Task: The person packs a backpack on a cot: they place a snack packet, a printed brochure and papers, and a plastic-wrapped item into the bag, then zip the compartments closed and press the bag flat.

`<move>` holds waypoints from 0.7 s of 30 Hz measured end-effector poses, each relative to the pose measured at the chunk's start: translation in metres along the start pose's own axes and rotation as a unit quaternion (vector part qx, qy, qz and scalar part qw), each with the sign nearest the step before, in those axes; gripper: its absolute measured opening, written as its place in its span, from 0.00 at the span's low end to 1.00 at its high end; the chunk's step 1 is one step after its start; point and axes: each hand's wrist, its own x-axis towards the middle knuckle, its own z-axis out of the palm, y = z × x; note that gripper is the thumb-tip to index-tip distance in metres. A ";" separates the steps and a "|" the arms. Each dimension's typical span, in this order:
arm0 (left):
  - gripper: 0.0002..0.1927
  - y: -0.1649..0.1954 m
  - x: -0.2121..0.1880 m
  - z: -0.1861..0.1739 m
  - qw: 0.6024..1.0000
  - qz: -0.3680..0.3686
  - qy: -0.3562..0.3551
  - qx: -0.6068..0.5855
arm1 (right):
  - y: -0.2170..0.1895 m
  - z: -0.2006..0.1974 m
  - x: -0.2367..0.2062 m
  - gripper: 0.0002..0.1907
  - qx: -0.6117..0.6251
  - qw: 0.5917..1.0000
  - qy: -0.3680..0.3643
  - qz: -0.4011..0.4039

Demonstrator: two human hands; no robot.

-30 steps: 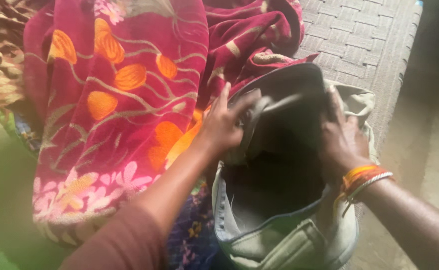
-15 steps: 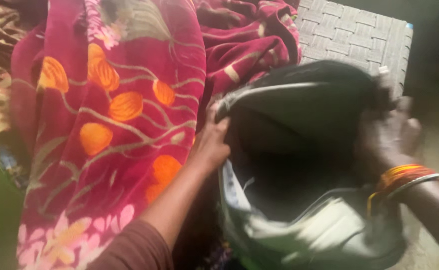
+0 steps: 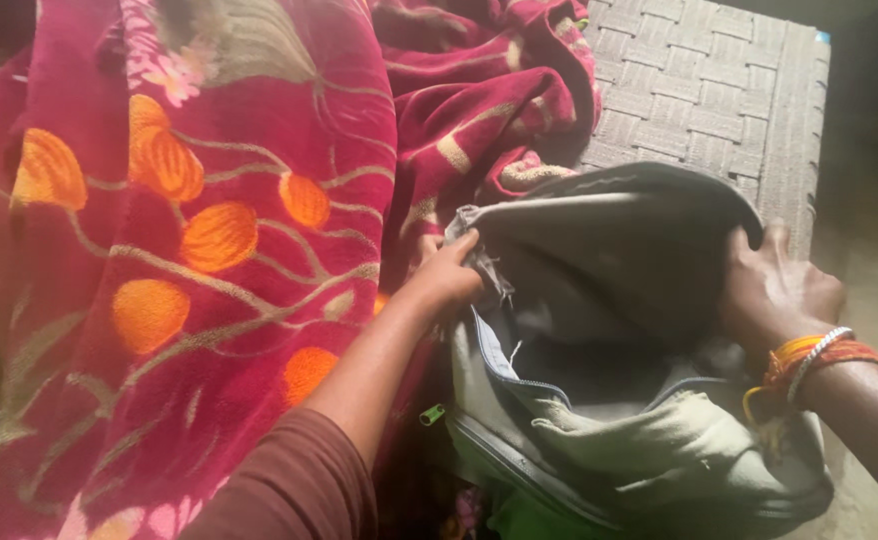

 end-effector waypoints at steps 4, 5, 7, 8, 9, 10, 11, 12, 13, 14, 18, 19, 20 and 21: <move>0.41 -0.029 0.024 0.020 1.000 -0.014 -0.004 -0.012 | 0.000 0.023 0.005 0.30 -0.006 1.000 -0.019 -0.023; 0.40 -0.035 0.029 0.024 1.000 -0.019 -0.001 -0.023 | 0.000 0.028 0.005 0.31 -0.004 0.999 -0.016 -0.031; 0.38 -0.046 0.034 0.027 1.000 -0.014 -0.017 -0.017 | -0.001 0.036 0.002 0.32 -0.011 0.998 -0.023 -0.063; 0.37 -0.050 0.035 0.029 1.000 -0.011 -0.025 -0.014 | -0.001 0.039 -0.001 0.32 -0.020 0.995 -0.033 -0.087; 0.37 -0.051 0.038 0.031 0.999 -0.027 -0.031 -0.009 | -0.003 0.040 -0.002 0.33 -0.029 0.993 -0.042 -0.110; 0.37 -0.051 0.039 0.032 0.998 -0.041 -0.038 -0.003 | -0.005 0.041 -0.003 0.34 -0.035 0.992 -0.052 -0.109; 0.37 -0.052 0.039 0.033 0.997 -0.056 -0.044 0.001 | -0.008 0.041 -0.004 0.37 -0.043 0.991 -0.062 -0.109; 0.37 -0.051 0.039 0.034 0.998 -0.056 -0.039 -0.010 | -0.013 0.041 -0.004 0.39 -0.049 0.990 -0.073 -0.109; 0.38 -0.051 0.039 0.036 0.998 -0.056 -0.034 -0.021 | -0.017 0.040 -0.004 0.33 -0.039 0.993 -0.059 -0.092; 0.38 -0.051 0.038 0.037 0.997 -0.056 -0.029 -0.033 | -0.022 0.040 -0.004 0.28 -0.029 0.996 -0.045 -0.075; 0.37 -0.050 0.037 0.040 0.998 -0.044 -0.032 -0.023 | -0.031 0.048 -0.017 0.36 -0.036 0.983 0.163 -0.071; 0.37 -0.050 0.037 0.040 0.998 -0.050 -0.030 -0.031 | -0.031 0.052 -0.021 0.32 0.038 0.971 0.183 -0.151; 0.37 -0.050 0.037 0.039 0.997 -0.056 -0.027 -0.038 | -0.032 0.055 -0.024 0.29 0.112 0.946 0.203 -0.227; 0.37 -0.049 0.037 0.039 0.997 -0.056 -0.032 -0.042 | -0.033 0.060 -0.026 0.25 0.187 0.908 0.223 -0.301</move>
